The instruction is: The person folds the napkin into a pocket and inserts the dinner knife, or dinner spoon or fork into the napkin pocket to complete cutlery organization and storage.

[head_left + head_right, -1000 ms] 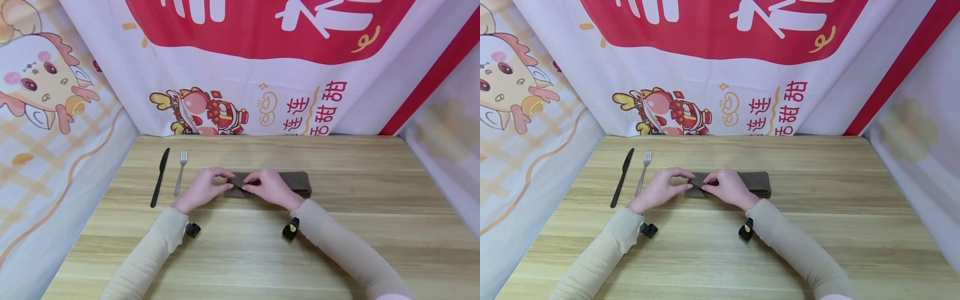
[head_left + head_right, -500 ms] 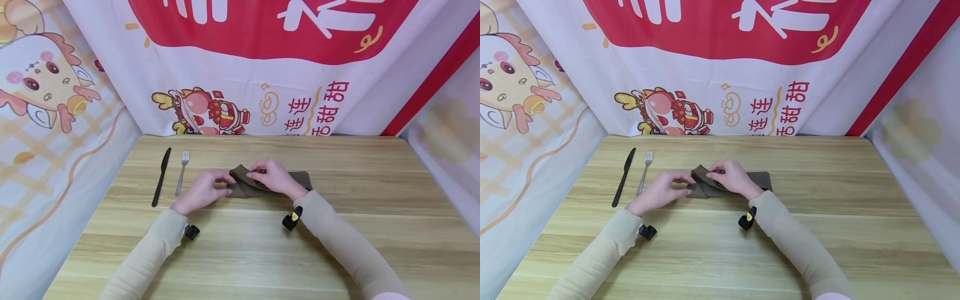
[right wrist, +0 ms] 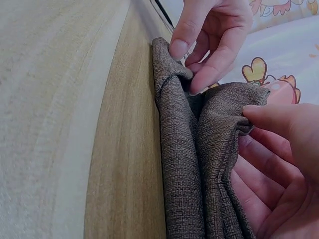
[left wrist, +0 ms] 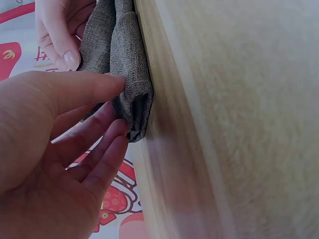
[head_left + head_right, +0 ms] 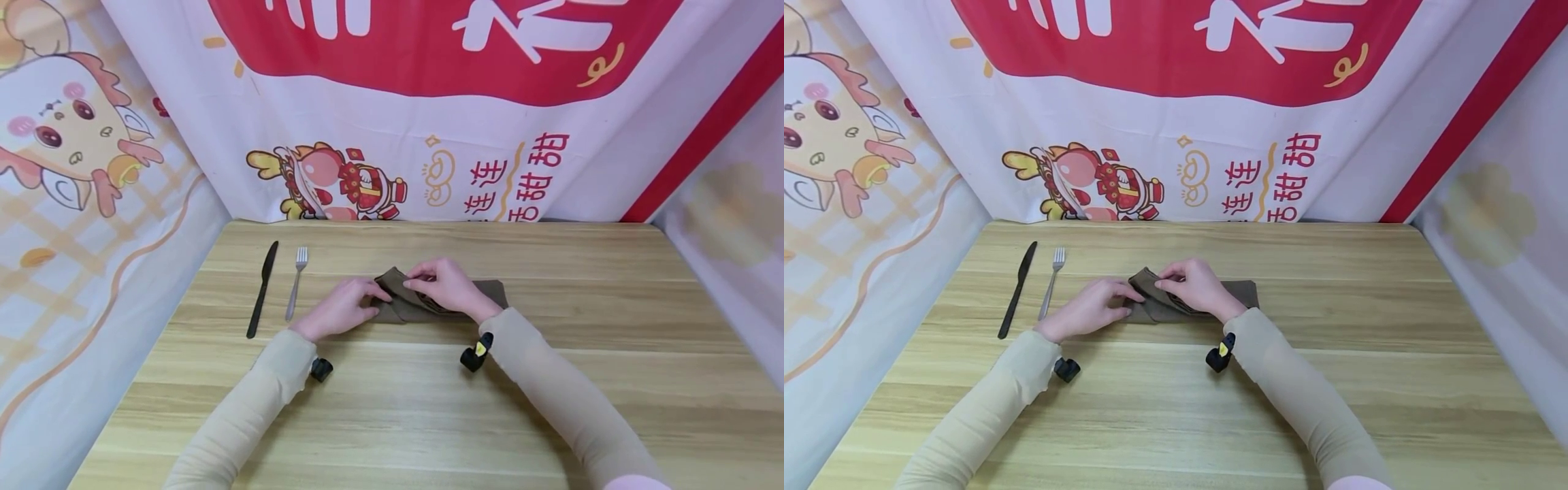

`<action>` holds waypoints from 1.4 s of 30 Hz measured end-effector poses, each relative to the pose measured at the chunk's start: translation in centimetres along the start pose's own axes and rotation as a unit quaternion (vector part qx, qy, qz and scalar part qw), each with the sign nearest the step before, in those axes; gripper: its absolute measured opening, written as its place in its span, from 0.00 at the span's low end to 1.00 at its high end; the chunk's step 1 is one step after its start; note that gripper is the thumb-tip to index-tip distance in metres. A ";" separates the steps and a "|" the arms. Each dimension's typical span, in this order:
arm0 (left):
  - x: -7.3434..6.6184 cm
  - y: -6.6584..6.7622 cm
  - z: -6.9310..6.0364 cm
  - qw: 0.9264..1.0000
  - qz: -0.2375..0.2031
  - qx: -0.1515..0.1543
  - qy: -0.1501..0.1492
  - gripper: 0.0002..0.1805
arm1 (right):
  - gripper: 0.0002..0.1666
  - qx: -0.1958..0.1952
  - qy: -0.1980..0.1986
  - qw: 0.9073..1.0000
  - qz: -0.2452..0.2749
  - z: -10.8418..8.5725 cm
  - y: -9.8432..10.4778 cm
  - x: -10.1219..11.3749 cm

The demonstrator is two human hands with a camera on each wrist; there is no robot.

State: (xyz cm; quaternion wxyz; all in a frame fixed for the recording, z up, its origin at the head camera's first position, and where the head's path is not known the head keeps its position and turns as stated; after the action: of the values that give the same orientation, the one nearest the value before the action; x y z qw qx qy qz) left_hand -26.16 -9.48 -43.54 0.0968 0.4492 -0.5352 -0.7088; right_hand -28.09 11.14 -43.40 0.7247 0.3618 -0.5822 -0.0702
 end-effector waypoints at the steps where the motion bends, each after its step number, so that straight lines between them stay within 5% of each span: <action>1: 0.0 0.0 0.0 1.000 -0.001 0.000 0.003 0.13 | 0.11 0.001 -0.002 1.000 0.002 0.0 -0.1 -0.1; 18: 0.3 0.9 -1.3 0.996 -0.080 -0.025 0.001 0.05 | 0.16 0.024 -0.021 0.999 0.033 -0.4 -0.3 -0.3; 27: 0.3 0.8 -1.3 0.996 -0.087 -0.025 -0.005 0.04 | 0.15 0.062 0.008 0.997 -0.041 0.5 -1.9 0.8; 37: 0.3 0.7 -1.8 0.996 -0.086 -0.017 -0.015 0.06 | 0.12 0.052 -0.036 0.990 -0.123 1.0 -3.1 1.5; 42: 0.2 0.8 -1.8 0.996 -0.089 -0.020 -0.024 0.06 | 0.12 0.075 -0.050 0.993 -0.075 1.1 -2.8 1.1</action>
State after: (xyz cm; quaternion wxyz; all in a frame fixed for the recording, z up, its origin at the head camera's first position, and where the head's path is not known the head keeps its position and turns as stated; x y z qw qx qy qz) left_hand -25.16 -11.14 -43.04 0.0296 0.4759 -0.4806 -0.7360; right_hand -27.83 8.06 -44.11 0.6580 0.4537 -0.5929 -0.0985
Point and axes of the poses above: each hand's wrist, its own z-axis towards the middle knuckle, its own y-axis out of the back of the hand, x = y × z, the point moved 4 cm from there along z, towards the middle knuckle, and after that the axes turned 3 degrees about x, right-handed, at the moved point
